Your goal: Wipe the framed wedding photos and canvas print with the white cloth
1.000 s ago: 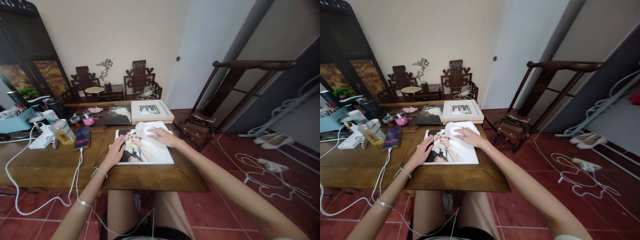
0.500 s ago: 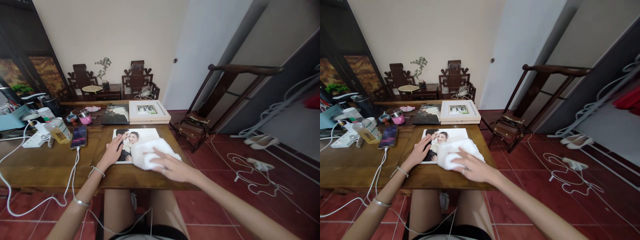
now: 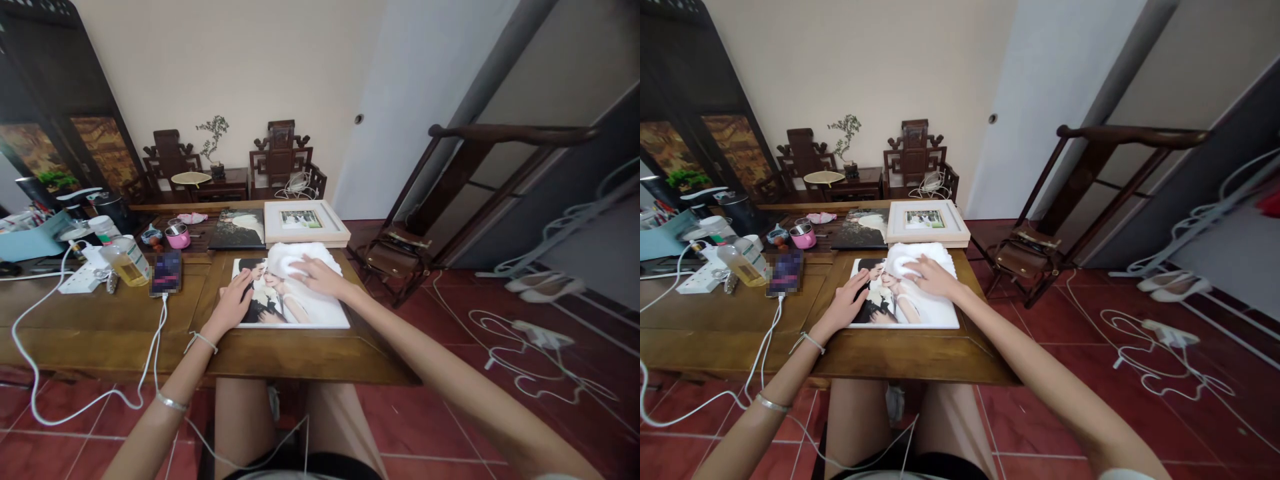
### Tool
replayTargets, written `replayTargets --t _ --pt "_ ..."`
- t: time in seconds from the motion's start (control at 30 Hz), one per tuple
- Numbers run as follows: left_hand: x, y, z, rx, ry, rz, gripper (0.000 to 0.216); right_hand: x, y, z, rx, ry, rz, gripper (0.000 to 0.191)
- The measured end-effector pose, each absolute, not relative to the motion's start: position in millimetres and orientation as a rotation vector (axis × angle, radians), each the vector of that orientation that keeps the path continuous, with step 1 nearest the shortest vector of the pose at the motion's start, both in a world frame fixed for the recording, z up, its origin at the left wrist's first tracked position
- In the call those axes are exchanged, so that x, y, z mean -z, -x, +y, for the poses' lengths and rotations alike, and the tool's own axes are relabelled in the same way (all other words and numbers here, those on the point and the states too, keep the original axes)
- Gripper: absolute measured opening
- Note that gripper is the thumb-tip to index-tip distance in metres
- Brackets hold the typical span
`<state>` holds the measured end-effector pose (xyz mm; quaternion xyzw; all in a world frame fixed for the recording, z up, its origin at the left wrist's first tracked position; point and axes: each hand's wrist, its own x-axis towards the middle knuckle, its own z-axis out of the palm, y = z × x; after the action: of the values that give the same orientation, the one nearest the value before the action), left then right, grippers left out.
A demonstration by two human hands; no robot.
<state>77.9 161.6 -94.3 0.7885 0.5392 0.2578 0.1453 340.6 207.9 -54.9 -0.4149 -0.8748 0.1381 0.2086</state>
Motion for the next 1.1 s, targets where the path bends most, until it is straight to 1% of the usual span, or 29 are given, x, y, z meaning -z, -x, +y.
replayTargets --t 0.13,0.27,0.37,0.5,0.67,0.83,0.97,1.1 --pt "96.7 -79.0 162.1 -0.775 -2.271 1.565 0.046 55.5 -347.3 141.9 -0.397 1.060 -2.524 0.031" --pt "94.7 -80.3 160.6 -0.776 -2.266 1.565 0.047 36.9 -350.7 77.8 -0.499 0.931 -2.630 0.026" --pt "92.3 -80.6 159.2 -0.750 -2.261 1.562 0.047 22.2 -350.1 56.6 -0.552 0.891 -2.722 0.024" --pt "91.7 -80.4 159.0 -0.742 -2.265 1.562 0.047 25.2 -346.8 80.2 -0.575 0.958 -2.702 0.028" --pt "93.2 -80.1 160.0 -0.717 -2.275 1.581 0.047 49.0 -335.1 164.6 -0.456 1.027 -2.558 0.034" --pt "92.5 -79.7 159.5 -0.721 -2.276 1.554 0.048 44.8 -315.1 230.0 -0.380 1.046 -2.513 0.035" --pt "91.3 -79.4 158.1 -0.717 -2.262 1.554 0.048 40.0 -305.7 233.6 -0.341 1.102 -2.501 0.032" --pt "90.2 -79.5 156.8 -0.722 -2.267 1.534 0.049 46.8 -309.2 186.7 -0.280 1.072 -2.556 0.031"
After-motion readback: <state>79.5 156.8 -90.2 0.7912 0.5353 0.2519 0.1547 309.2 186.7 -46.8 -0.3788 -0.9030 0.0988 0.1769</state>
